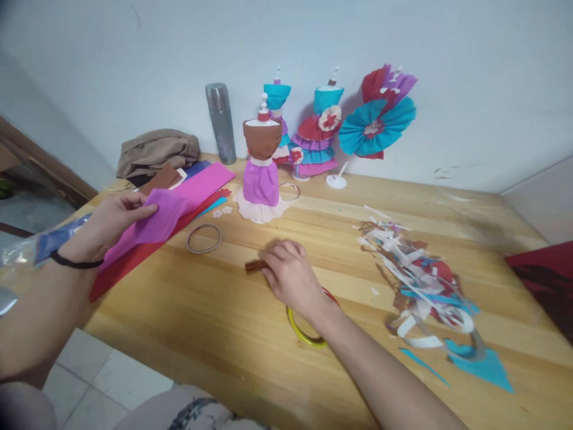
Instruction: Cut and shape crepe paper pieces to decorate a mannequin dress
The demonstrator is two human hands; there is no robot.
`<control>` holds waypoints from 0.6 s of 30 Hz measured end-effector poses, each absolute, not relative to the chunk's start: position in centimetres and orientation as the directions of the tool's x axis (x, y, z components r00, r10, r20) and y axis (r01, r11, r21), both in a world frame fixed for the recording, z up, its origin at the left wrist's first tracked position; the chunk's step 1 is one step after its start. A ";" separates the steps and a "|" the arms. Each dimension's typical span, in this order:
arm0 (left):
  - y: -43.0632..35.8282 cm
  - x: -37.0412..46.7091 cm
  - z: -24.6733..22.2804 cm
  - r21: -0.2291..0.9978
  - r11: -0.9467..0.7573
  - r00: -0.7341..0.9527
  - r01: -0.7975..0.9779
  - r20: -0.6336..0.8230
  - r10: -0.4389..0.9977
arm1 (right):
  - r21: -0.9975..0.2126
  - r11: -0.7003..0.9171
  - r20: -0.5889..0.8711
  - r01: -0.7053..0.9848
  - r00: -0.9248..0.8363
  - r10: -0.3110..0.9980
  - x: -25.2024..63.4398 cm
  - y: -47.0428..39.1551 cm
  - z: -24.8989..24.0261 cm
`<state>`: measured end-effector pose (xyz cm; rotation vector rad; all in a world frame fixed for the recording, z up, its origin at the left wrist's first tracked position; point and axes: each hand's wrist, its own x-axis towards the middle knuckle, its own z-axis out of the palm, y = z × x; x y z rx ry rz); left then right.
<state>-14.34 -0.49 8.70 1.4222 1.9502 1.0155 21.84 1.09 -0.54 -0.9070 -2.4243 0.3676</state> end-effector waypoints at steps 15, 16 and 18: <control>1.1 4.1 4.3 0.908 0.320 0.396 -0.271 -0.198 0.897 | -0.952 -0.201 -0.085 -0.230 -0.431 0.898 21.5 1.1 2.8; 1.4 4.5 4.2 0.896 0.338 0.403 -0.287 -0.208 0.891 | -0.943 -0.233 -0.120 -0.239 -0.408 0.905 21.7 1.3 2.8; 1.8 5.1 3.8 0.878 0.379 0.408 -0.293 -0.244 0.880 | -0.938 -0.244 -0.146 -0.246 -0.359 0.922 22.1 1.9 2.8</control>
